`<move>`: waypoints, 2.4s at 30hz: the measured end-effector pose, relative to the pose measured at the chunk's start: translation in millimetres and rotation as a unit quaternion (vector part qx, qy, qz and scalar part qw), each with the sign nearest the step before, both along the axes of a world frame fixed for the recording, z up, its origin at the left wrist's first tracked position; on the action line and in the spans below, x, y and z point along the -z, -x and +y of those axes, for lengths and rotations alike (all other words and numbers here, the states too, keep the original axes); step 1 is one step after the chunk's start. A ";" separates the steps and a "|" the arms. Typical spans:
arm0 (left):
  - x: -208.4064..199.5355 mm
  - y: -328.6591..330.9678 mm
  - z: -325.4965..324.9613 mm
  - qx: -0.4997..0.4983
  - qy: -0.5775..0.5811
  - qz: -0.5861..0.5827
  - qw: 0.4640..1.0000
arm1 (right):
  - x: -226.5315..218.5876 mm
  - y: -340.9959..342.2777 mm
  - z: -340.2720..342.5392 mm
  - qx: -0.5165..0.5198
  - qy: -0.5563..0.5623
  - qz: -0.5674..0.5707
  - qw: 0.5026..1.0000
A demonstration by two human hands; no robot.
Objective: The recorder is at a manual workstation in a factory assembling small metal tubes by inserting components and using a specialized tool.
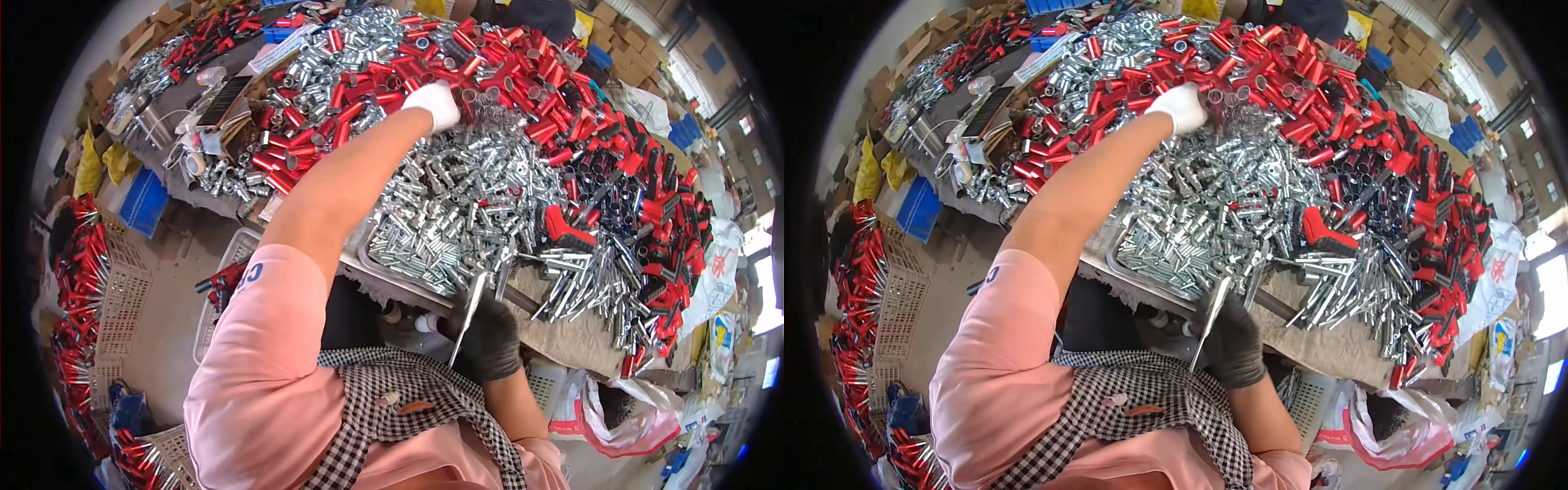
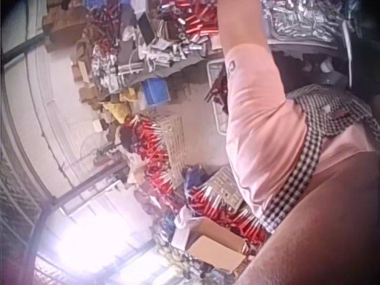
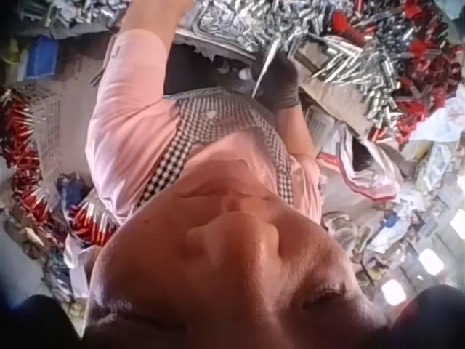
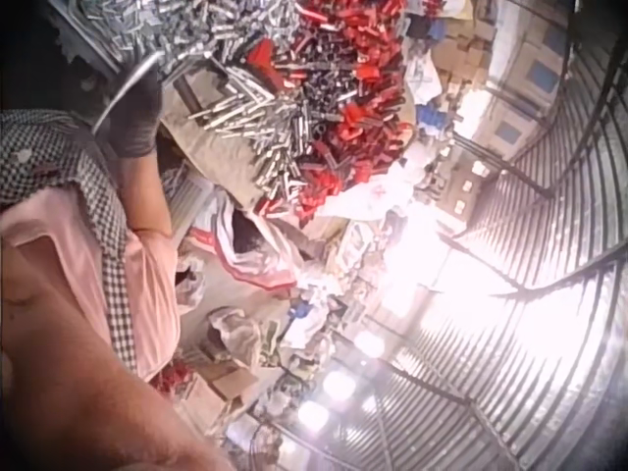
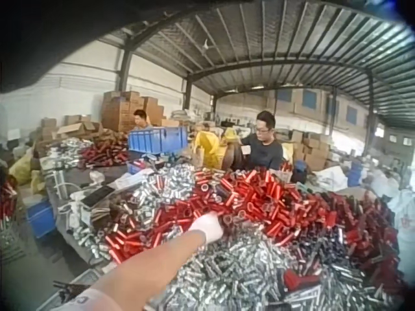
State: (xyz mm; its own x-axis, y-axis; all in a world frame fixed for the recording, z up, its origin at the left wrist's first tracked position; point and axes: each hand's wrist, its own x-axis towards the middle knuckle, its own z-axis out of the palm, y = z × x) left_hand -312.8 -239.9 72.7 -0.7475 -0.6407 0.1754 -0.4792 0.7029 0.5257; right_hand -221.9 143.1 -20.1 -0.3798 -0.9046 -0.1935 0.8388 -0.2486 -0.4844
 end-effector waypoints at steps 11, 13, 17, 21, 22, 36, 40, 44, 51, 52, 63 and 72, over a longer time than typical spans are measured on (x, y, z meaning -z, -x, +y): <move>-50.1 -76.8 20.8 0.017 -0.030 -0.003 0.999 | 4.0 -19.4 51.3 0.068 -0.136 0.305 0.940; -31.7 -127.3 45.6 0.051 -0.365 0.249 0.895 | -3.3 -24.0 47.8 0.073 -0.089 0.324 0.939; 1.7 -188.1 151.4 0.085 -0.428 0.434 0.788 | -12.9 -20.6 40.8 0.053 -0.112 0.411 0.903; 37.4 -231.0 224.8 0.168 -0.296 0.290 0.895 | -8.7 -24.7 30.2 -0.013 -0.134 0.473 0.871; 39.9 -235.2 237.6 0.222 -0.261 0.222 0.913 | -3.9 -24.9 31.9 -0.028 -0.133 0.502 0.854; 4.3 -226.3 244.2 0.326 -0.280 0.115 0.896 | 5.8 -28.8 45.4 0.018 0.003 0.509 0.861; 5.5 -223.3 242.6 0.221 -0.377 0.117 0.892 | -28.8 -14.3 51.6 -0.037 -0.104 0.653 0.750; -14.2 -199.7 234.6 0.150 -0.348 -0.014 0.926 | -18.3 -10.3 53.8 0.069 -0.094 0.679 0.725; -16.0 -79.9 158.0 0.235 0.285 0.180 0.912 | -3.8 -1.6 73.3 0.110 -0.119 0.386 0.908; -19.3 -55.1 147.5 0.283 0.372 0.188 0.864 | -2.1 -0.7 74.7 0.104 -0.128 0.378 0.911; -60.2 12.6 90.2 0.147 0.372 -0.150 0.904 | -8.6 8.7 70.3 0.139 -0.143 0.287 0.937; -36.1 -41.7 53.3 0.189 0.417 0.161 0.875 | -29.9 25.7 38.1 0.108 -0.223 0.333 0.910</move>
